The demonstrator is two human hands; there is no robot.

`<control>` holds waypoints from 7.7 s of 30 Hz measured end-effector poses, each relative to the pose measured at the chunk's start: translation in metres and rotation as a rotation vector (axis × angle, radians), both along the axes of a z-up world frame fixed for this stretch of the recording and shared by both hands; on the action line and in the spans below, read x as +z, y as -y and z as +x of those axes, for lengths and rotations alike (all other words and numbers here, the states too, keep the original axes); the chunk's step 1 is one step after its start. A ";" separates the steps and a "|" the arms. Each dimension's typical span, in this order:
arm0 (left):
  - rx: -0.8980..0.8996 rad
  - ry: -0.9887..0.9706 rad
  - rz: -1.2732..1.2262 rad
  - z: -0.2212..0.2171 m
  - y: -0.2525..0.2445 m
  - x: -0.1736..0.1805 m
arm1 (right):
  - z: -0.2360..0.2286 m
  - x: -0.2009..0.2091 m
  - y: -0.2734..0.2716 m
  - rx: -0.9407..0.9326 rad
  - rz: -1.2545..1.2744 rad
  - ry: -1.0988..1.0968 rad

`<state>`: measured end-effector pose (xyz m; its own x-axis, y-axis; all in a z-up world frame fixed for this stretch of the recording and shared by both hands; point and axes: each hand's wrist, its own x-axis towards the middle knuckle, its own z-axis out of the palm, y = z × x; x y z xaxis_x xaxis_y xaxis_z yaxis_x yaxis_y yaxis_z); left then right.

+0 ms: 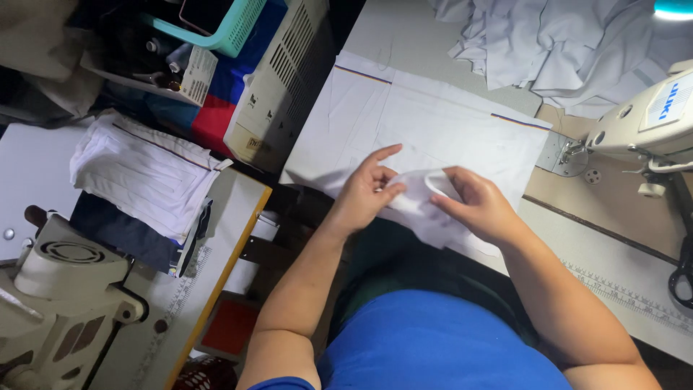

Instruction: Folding and trimming white fabric pieces at a sewing station

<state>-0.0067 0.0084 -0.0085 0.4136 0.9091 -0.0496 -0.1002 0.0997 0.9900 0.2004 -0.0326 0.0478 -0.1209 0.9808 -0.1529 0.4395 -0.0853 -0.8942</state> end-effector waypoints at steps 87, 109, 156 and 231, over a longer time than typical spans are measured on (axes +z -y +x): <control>0.953 -0.157 1.469 -0.045 -0.058 0.263 | 0.062 -0.077 -0.108 -0.311 0.684 0.815; 0.027 -0.059 0.695 -0.009 0.026 0.275 | 0.011 0.091 -0.026 0.507 0.468 -0.514; -0.113 -0.211 0.192 0.097 0.033 0.042 | 0.256 -0.047 0.329 -0.651 -0.447 -0.234; -0.936 -0.096 0.281 0.085 0.080 0.134 | 0.150 0.049 0.163 -0.169 0.522 0.286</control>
